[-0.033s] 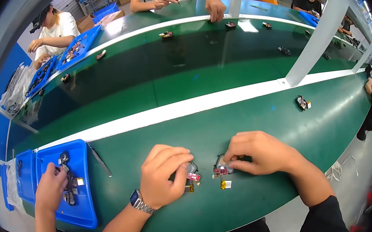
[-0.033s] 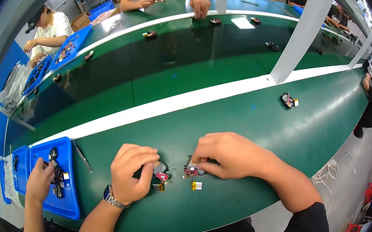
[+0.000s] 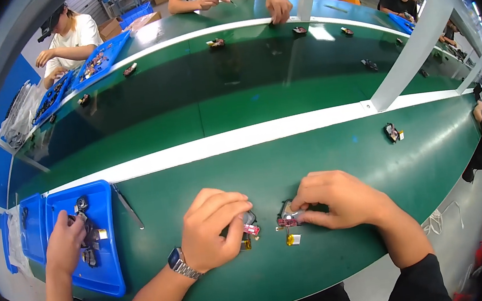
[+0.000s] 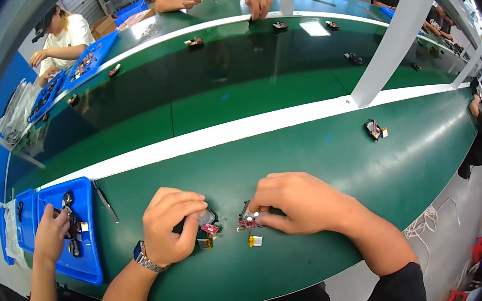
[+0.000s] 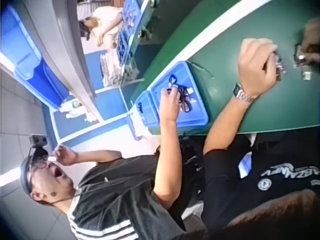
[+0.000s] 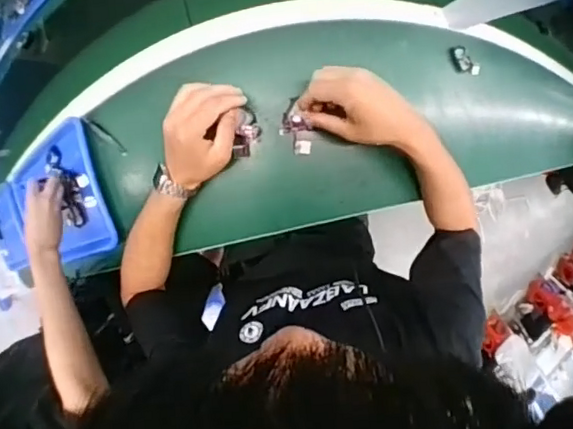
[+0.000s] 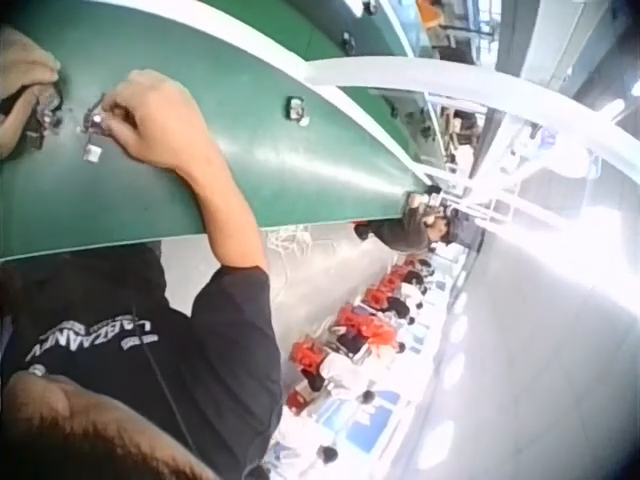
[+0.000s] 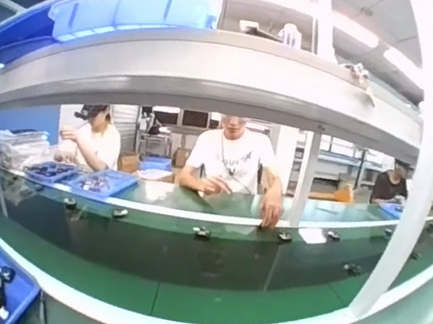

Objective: Assembling small electronic components on a production line bench.

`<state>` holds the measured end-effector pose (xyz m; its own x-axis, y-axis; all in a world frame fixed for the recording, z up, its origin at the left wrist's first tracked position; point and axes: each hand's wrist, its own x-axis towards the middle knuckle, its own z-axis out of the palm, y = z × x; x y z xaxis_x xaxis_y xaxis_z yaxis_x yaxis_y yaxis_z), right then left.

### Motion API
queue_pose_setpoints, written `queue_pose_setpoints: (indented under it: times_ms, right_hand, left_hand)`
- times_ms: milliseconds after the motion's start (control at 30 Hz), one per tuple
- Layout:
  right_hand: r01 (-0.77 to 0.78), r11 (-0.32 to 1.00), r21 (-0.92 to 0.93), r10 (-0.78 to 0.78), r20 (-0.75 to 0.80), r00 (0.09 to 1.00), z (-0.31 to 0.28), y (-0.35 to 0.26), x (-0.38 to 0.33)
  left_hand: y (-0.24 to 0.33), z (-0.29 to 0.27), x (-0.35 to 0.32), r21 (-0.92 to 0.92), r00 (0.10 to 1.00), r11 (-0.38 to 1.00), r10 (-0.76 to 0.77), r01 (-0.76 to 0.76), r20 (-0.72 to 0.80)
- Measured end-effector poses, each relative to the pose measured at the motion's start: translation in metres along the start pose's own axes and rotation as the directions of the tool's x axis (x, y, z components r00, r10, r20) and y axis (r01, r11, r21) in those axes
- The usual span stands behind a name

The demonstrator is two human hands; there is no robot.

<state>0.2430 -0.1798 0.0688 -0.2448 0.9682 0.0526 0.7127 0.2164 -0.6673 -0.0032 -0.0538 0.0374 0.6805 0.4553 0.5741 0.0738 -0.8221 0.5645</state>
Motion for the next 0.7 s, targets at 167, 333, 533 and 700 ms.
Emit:
queue_pose_setpoints:
  times_ms: [167,333,533,700]
  right_hand:
    - [0.078,0.990,-0.114,-0.084,-0.053,0.995,0.006,-0.006,0.000]
    - [0.090,0.978,-0.186,-0.111,-0.103,0.988,0.009,-0.007,-0.002]
    - [0.097,0.971,-0.220,-0.099,0.003,0.995,0.009,-0.006,-0.002]
    - [0.121,0.971,-0.207,-0.129,-0.024,0.991,0.023,-0.007,-0.001]
  left_hand:
    - [0.000,-0.005,0.001,0.016,0.998,0.998,0.056,-0.057,0.042]
    - [-0.009,-0.002,0.008,-0.006,0.997,0.999,0.054,-0.054,0.063]
    - [0.000,-0.004,0.003,-0.027,0.991,0.998,0.056,-0.053,0.120]
    - [0.002,0.000,0.003,-0.041,0.983,0.995,0.101,-0.096,0.155]
